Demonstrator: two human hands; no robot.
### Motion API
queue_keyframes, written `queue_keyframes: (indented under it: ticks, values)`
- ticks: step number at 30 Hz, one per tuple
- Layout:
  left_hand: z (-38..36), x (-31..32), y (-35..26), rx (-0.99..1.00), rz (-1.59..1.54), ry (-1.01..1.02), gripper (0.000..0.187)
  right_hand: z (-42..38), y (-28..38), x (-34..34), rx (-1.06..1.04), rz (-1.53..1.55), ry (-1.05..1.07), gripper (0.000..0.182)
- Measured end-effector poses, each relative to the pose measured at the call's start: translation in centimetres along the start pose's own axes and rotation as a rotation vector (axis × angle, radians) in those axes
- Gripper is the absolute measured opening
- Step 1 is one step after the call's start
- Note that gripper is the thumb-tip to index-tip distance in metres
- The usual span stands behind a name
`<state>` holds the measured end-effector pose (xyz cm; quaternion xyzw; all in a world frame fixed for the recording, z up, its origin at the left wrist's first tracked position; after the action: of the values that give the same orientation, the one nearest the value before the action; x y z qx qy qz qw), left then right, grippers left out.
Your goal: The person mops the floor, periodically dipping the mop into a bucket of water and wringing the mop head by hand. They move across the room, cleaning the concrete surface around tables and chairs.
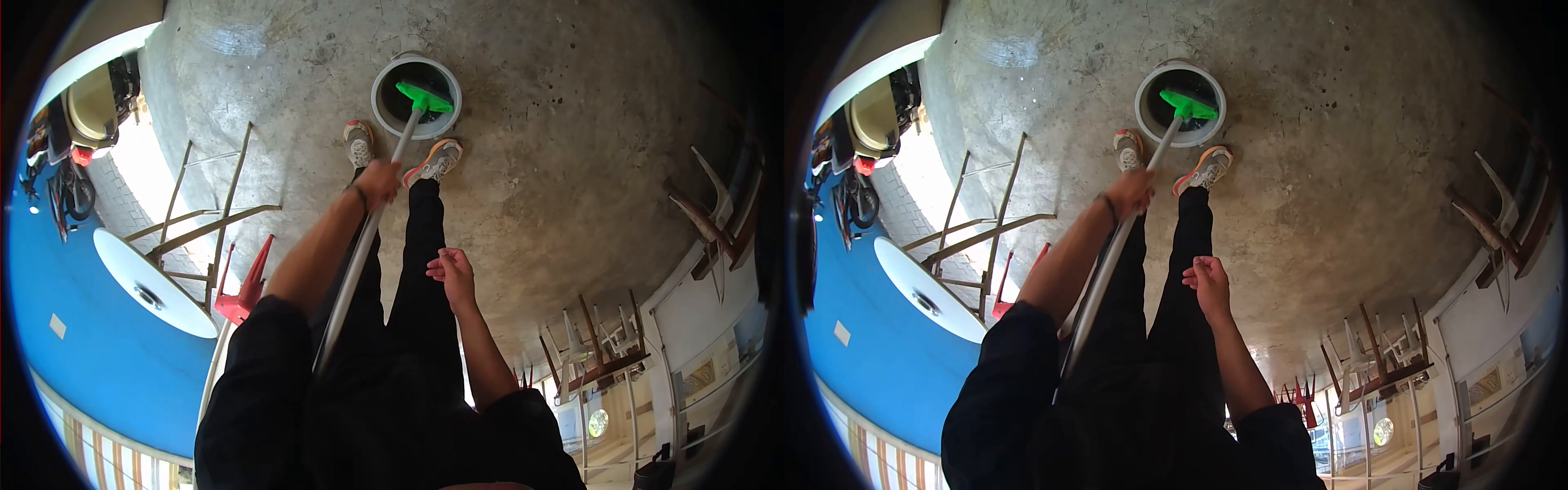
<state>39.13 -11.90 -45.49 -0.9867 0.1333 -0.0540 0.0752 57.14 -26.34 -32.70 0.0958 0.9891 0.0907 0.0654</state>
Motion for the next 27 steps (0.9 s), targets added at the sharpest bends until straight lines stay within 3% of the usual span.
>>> queue_keyframes:
  ticks: [7, 10, 16, 19, 21, 27]
  values:
    - [-15.5, -0.4, 2.0, -0.114, -0.150, -0.011, 0.036, -0.9, 1.1, 1.7, -0.045, -0.013, 0.042, 0.029]
    - [-19.1, -0.5, 1.8, -0.143, -0.163, -0.004, 0.036, 1.2, 1.4, 2.4, -0.020, 0.058, 0.106, 0.040]
    - [-22.6, -0.2, 1.9, -0.166, -0.134, 0.031, 0.034, 13.9, 5.0, 6.8, 0.404, 0.691, 0.425, 0.101]
    - [-21.7, -0.6, 3.0, -0.184, -0.199, 0.080, 0.035, 19.0, 8.9, 10.3, 0.145, 0.967, 0.819, 0.111]
    - [-21.4, -0.9, 3.8, -0.189, -0.251, 0.114, 0.036, 21.7, 9.6, 11.4, 0.039, 1.186, 0.783, 0.109]
    - [-19.4, -1.3, 6.4, -0.209, -0.401, 0.228, 0.039, 26.9, 11.0, 14.1, -0.204, 1.284, 0.687, 0.097]
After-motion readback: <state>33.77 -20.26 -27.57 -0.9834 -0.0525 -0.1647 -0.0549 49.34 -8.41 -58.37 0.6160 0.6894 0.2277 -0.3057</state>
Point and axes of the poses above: each hand's wrist, its own z-axis towards the middle knuckle, its own x-axis out of the palm, y = z × x, the point moved 5 cm from there along z, towards the middle knuckle, and after that the axes turned 4 degrees about -y, right-handed, at the moved point
